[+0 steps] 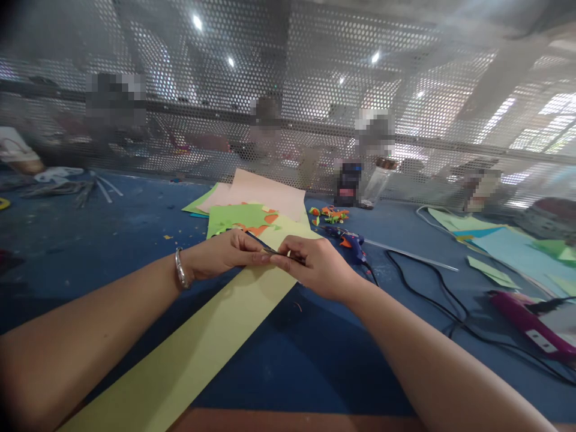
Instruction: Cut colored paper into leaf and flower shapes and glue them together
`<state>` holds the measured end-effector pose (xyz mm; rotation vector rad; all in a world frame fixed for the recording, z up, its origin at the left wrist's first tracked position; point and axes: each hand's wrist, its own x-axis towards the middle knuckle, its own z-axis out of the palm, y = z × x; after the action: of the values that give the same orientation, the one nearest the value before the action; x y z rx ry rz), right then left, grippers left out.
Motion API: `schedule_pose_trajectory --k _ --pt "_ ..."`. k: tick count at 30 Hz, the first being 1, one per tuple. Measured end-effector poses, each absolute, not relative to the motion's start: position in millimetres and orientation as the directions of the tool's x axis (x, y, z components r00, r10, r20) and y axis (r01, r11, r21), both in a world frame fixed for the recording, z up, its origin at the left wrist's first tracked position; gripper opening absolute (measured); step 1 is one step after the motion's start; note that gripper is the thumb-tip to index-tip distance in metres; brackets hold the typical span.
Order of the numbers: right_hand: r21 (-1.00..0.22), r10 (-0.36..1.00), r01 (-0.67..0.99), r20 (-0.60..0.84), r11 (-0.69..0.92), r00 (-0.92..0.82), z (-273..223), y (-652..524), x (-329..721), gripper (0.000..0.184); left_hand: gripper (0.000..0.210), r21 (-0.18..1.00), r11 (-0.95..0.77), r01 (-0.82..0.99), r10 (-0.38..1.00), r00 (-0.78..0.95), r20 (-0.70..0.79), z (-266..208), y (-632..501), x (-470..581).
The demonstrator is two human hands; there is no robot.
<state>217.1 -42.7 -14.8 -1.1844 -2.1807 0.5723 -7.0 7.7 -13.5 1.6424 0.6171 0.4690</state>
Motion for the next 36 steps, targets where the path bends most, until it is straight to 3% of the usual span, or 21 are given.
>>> schedule_pose_trajectory --k 12,15,17,20,22,25,27,31,36 --pt "-0.614 0.868 0.62 0.269 0.488 -0.417 -17 -43 219 0.032 0.045 0.959 -0.22 0.177 0.631 0.776 0.001 -14 11 -9" --pt "-0.642 0.874 0.602 0.264 0.475 -0.407 -18 -41 220 0.033 0.04 0.952 -0.162 0.259 0.667 0.74 -0.087 -6 15 -19" --pt "-0.653 0.88 0.598 0.263 0.464 -0.395 -19 -40 221 0.035 0.041 0.895 -0.225 0.385 0.742 0.663 -0.098 -1 23 -31" --pt "-0.66 0.885 0.599 0.254 0.453 -0.39 -20 -39 221 0.035 0.039 0.665 -0.386 0.639 0.859 0.513 0.006 1 41 -50" --pt "-0.643 0.879 0.606 0.267 0.468 -0.396 -20 -39 221 0.033 0.03 0.59 -0.413 0.694 0.889 0.447 0.096 0 50 -56" --pt "-0.581 0.858 0.633 0.308 0.512 -0.411 -19 -40 220 0.03 0.027 0.493 -0.491 0.719 0.866 0.338 0.369 0 48 -49" --pt "-0.525 0.84 0.656 0.328 0.543 -0.433 -18 -41 218 0.029 0.028 0.58 -0.532 0.616 0.846 0.377 0.376 2 36 -36" --pt "-0.399 0.828 0.726 0.305 0.559 -0.47 -17 -45 214 0.024 0.037 0.856 -0.306 0.417 0.865 0.498 0.067 4 5 -9" --pt "-0.327 0.828 0.762 0.258 0.559 -0.497 -18 -47 211 0.022 0.034 0.932 -0.21 0.296 0.809 0.588 -0.004 -6 -3 1"
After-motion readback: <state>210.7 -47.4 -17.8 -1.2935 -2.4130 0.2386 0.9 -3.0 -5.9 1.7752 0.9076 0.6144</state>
